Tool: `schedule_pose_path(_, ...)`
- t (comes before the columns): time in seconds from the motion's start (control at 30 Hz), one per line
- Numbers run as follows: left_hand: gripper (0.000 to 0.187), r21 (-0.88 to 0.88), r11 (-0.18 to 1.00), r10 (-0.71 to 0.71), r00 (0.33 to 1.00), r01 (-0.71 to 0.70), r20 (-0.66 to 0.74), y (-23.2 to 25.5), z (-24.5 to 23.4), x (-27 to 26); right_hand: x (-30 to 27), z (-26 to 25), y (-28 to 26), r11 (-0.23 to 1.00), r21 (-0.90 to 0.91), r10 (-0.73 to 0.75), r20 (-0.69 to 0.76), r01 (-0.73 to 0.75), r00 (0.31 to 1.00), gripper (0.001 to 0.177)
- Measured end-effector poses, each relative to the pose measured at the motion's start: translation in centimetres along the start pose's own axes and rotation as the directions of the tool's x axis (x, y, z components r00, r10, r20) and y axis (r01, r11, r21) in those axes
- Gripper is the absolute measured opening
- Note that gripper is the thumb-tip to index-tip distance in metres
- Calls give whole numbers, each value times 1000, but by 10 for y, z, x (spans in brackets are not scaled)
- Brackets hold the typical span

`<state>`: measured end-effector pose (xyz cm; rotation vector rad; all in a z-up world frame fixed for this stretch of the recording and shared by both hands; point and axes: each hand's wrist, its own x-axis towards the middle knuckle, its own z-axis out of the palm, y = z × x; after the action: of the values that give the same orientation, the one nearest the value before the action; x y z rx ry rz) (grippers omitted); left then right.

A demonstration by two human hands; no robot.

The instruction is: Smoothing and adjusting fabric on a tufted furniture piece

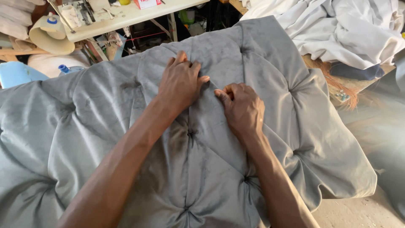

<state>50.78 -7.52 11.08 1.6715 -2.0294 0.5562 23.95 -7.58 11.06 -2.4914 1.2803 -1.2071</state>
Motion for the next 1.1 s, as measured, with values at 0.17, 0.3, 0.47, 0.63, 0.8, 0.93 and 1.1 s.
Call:
schedule_pose_path(0.17, 52, -81, 995, -52, 998, 50, -23, -1, -1, 3, -20, -71, 4, 993, -93, 79, 68, -73, 995, 23)
schedule_pose_path(0.3, 62, -57, 998, 0, 1000, -1, -15, 1, 2, 9, -58, -85, 26, 981, -189, -23, 116, 45, 993, 27)
schedule_pose_path(0.47, 89, 56, 996, -76, 981, 68, 176, 26, -15, 13, -60, -98, 16, 967, -228, -10, 426, 118, 905, 50)
schedule_pose_path(0.63, 91, 5, 996, -92, 983, 92, 159, 31, -16, 19, -59, -75, 35, 892, -275, -249, 366, 359, 897, 42)
schedule_pose_path(0.8, 113, 43, 990, -142, 965, 136, 220, 34, -9, 27, -51, -81, 42, 901, -216, -267, 410, 377, 872, 44)
schedule_pose_path(0.93, 112, -6, 982, -189, 977, 191, 95, 27, 21, 29, -39, -60, 62, 874, -288, -220, 484, 392, 847, 35)
schedule_pose_path(1.1, 97, -76, 980, -177, 978, 186, 110, 15, 14, 27, -20, -50, 64, 811, -379, -200, 537, 446, 820, 37)
